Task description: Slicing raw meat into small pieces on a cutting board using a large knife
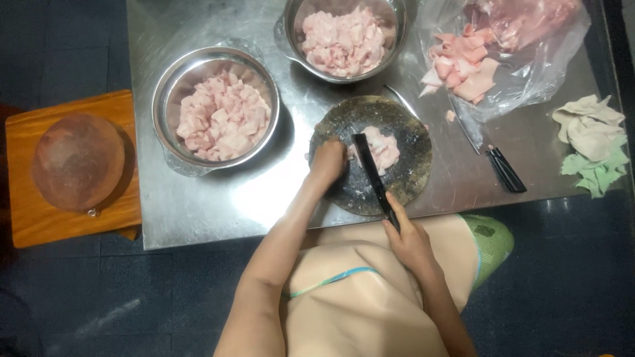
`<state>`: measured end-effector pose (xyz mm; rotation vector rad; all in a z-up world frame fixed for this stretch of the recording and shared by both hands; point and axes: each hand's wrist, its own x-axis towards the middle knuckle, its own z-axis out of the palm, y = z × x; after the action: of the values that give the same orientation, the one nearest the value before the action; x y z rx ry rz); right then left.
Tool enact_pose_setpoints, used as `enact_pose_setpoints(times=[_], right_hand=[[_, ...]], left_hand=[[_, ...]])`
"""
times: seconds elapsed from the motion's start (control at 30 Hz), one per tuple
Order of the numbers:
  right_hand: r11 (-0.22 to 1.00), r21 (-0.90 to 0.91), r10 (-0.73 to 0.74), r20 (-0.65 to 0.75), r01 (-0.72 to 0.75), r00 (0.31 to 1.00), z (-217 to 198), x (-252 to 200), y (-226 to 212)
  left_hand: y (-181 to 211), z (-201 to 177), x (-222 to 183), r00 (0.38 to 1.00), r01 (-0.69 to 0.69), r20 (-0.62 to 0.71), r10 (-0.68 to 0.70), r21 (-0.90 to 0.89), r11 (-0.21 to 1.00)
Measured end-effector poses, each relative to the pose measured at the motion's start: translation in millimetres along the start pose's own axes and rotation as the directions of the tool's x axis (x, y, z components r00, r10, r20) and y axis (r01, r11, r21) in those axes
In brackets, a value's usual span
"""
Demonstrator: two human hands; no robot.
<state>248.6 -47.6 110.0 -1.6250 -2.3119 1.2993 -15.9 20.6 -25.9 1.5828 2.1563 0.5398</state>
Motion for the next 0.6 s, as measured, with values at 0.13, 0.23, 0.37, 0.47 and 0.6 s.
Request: enact_pose_setpoints(times=[0.13,0.23,0.37,0.47,0.6], right_hand=[[0.992,-0.124,-0.025,-0.008,0.024,1.000,4.9,-10.6,-9.0],[0.982,-0.186,-0.023,0.013,0.026,1.000,6.1,-9.5,-10.4],[0.989,-0.146,0.040,0.097,-0.025,0.994,2.1,-1.3,-15.0],[0.989,-0.143,0.044,0.123,-0.026,0.991,-1.7,14.3,-22.4],[0.994,-0.084,-0.059,0.106,0.068,0.993,6.4,53.0,-24.9]], left_hand=[[5.7,19.8,-13.9,0.986,0.006,-0.167,-0.006,-0.003,1.000],[7.0,16.3,-17.8,0.978,-0.003,-0.206,-0.011,-0.070,0.998],[5.0,12.8,-18.5,0.984,-0.060,-0.167,0.059,-0.002,0.998],[9.6,4.2,-20.6,0.983,-0.076,-0.163,0.080,0.034,0.997],[19.2,-8.0,-22.0,0.982,-0.062,-0.173,0.069,0.044,0.997]])
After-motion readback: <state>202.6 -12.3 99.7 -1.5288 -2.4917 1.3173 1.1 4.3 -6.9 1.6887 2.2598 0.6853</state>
